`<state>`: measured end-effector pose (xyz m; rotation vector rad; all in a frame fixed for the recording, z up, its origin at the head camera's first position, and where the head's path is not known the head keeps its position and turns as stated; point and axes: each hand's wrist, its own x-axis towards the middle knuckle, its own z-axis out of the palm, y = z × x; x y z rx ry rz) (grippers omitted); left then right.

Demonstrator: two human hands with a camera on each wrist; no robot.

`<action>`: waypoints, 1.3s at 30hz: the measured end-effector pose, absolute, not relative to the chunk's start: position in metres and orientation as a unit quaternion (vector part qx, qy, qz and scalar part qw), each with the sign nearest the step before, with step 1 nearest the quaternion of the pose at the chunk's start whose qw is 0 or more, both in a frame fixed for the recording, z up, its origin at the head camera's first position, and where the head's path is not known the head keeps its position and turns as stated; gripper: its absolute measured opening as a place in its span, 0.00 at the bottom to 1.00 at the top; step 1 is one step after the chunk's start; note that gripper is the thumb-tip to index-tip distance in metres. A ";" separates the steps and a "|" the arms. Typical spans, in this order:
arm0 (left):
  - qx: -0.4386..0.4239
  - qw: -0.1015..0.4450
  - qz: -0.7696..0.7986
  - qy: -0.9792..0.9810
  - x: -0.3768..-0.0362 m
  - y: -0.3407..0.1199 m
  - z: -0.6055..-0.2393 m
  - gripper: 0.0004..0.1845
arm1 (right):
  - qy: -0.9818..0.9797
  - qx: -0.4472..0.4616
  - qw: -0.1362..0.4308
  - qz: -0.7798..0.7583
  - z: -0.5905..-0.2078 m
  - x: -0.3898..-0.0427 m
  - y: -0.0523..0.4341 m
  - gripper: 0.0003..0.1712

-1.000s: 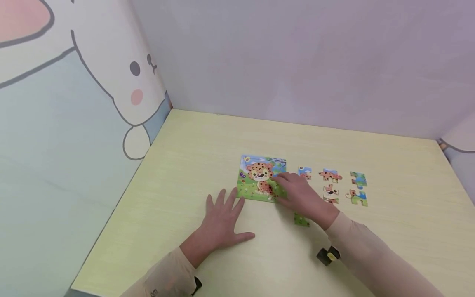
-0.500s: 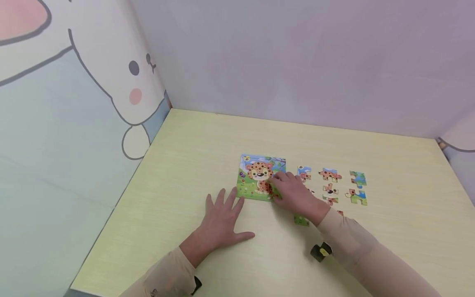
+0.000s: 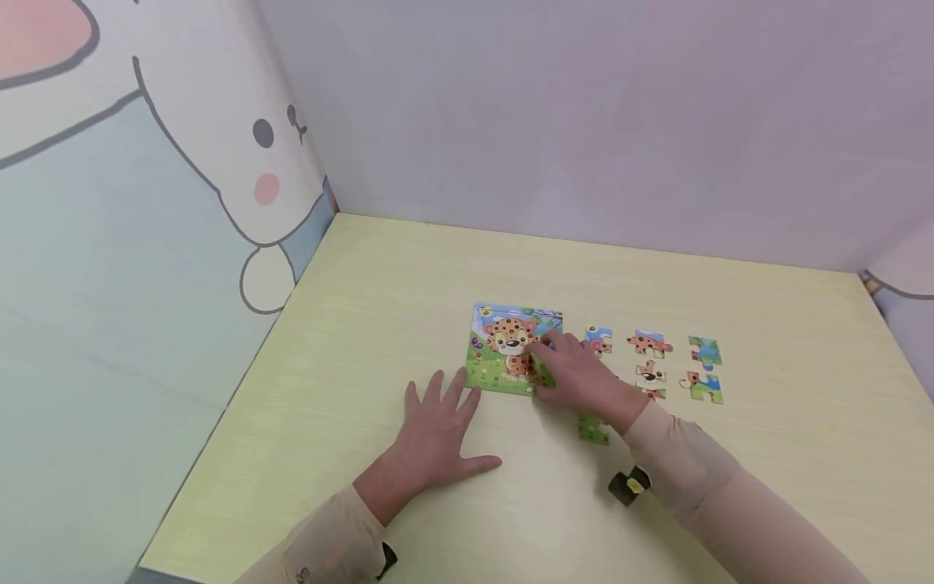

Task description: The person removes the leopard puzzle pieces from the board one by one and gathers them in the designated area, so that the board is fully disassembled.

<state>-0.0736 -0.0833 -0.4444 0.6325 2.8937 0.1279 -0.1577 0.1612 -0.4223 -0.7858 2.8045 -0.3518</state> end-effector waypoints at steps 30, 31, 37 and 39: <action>0.214 0.084 0.044 0.972 -0.073 -0.083 -0.444 0.53 | 0.952 -0.282 0.060 -0.103 -0.420 -0.164 0.176 0.32; 0.213 0.085 0.045 0.972 -0.073 -0.083 -0.444 0.53 | 0.954 -0.276 0.061 -0.103 -0.419 -0.163 0.178 0.31; 0.209 0.094 0.047 0.972 -0.074 -0.082 -0.444 0.54 | 0.957 -0.266 0.060 -0.103 -0.412 -0.153 0.199 0.26; 0.208 0.095 0.048 0.972 -0.074 -0.082 -0.443 0.54 | 0.957 -0.262 0.061 -0.110 -0.410 -0.149 0.206 0.25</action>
